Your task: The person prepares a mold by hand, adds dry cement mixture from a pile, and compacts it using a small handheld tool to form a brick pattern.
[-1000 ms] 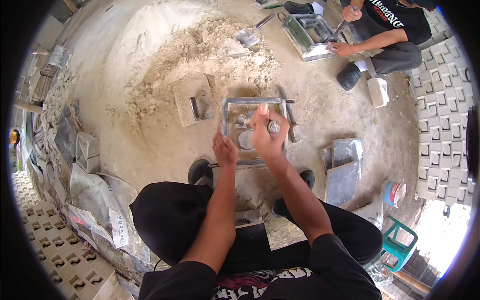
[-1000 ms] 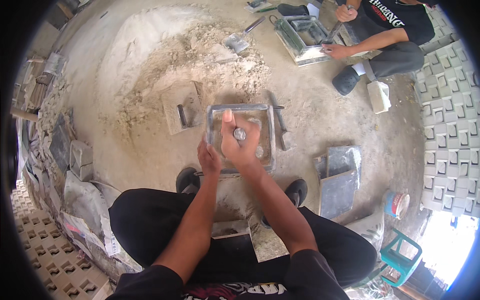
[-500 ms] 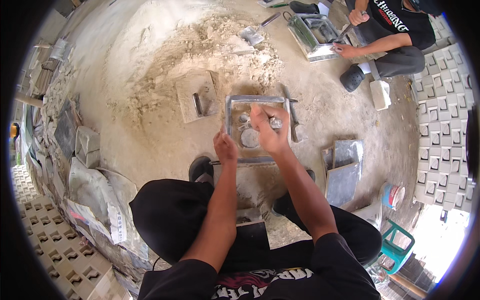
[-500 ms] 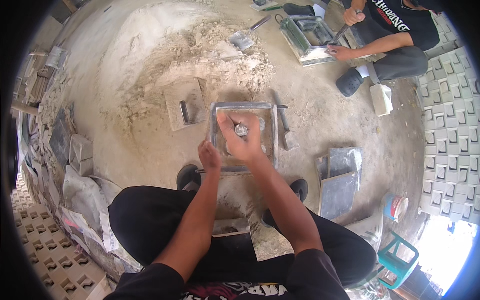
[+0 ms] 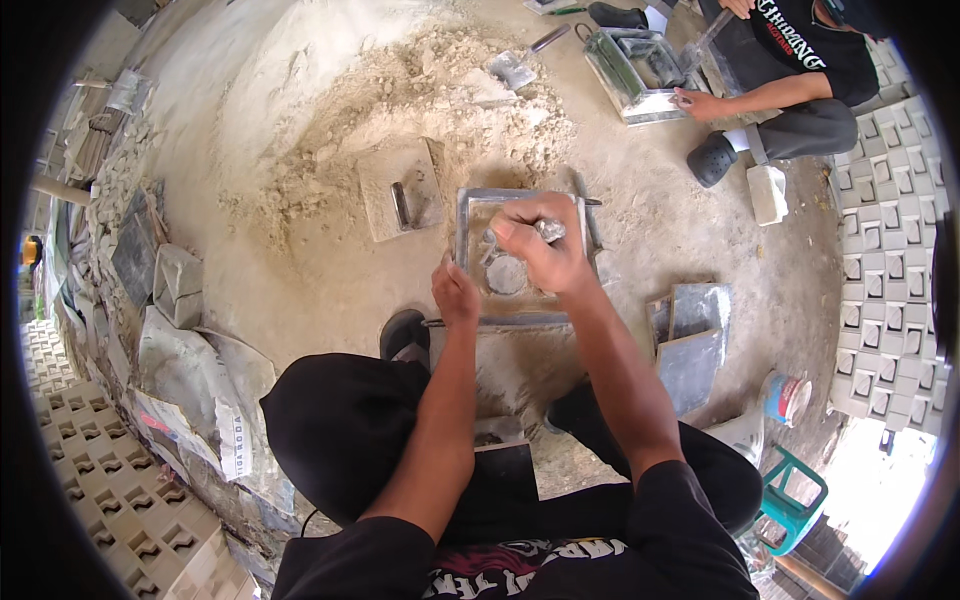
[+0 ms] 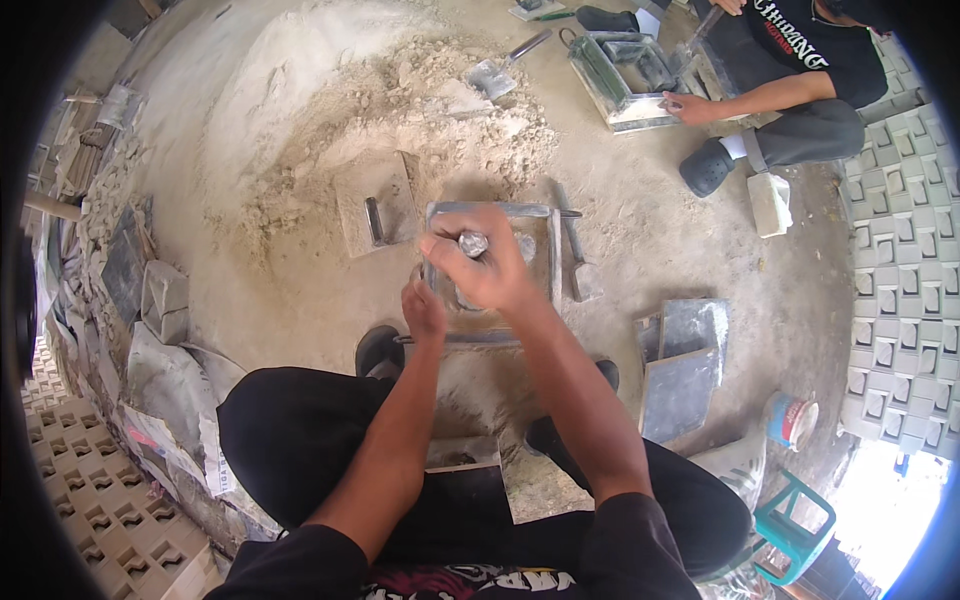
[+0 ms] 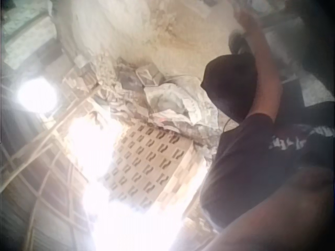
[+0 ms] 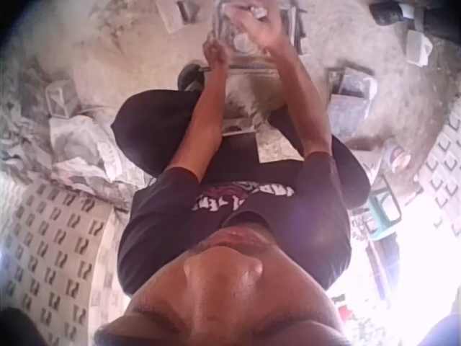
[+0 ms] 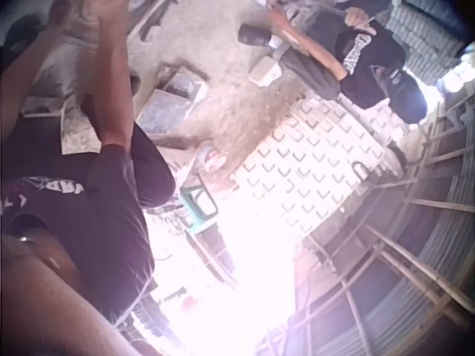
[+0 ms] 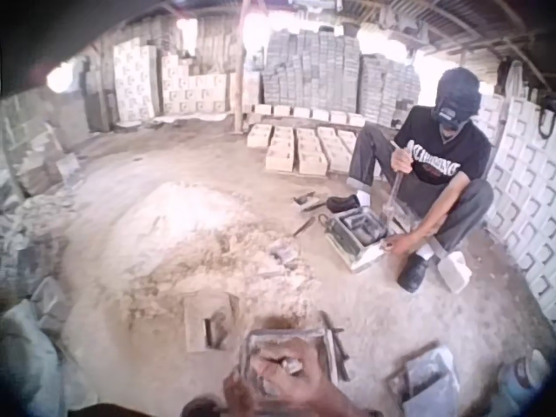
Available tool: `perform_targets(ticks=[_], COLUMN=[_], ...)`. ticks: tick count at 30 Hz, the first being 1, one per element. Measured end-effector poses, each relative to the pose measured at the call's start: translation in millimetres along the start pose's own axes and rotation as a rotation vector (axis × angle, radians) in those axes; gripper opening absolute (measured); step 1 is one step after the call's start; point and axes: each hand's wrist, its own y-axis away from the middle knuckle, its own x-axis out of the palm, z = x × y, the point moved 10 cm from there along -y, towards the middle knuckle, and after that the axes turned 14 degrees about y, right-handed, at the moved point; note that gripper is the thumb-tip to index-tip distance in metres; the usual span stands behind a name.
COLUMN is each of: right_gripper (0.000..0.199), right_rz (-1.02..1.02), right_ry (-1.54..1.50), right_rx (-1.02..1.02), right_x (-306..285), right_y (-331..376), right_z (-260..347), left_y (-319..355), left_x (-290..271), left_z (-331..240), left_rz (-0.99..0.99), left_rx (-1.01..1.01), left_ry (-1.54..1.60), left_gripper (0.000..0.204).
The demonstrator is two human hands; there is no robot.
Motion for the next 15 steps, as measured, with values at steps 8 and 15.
perform_targets(ticks=[8, 15], right_gripper=[0.009, 0.011], right_rz=[0.318, 0.182], right_ry=[0.063, -0.106], right_rx=[0.191, 0.095], right_x=[40.4, 33.3], right_y=[-30.7, -33.7], right_z=[-6.4, -31.5], left_y=[1.9, 2.2], left_x=[-2.1, 0.4], left_z=[4.6, 4.9], left_rz=[0.003, -0.018], left_rx=[-0.004, -0.074], left_ry=[-0.026, -0.025], left_gripper=[0.045, 0.042])
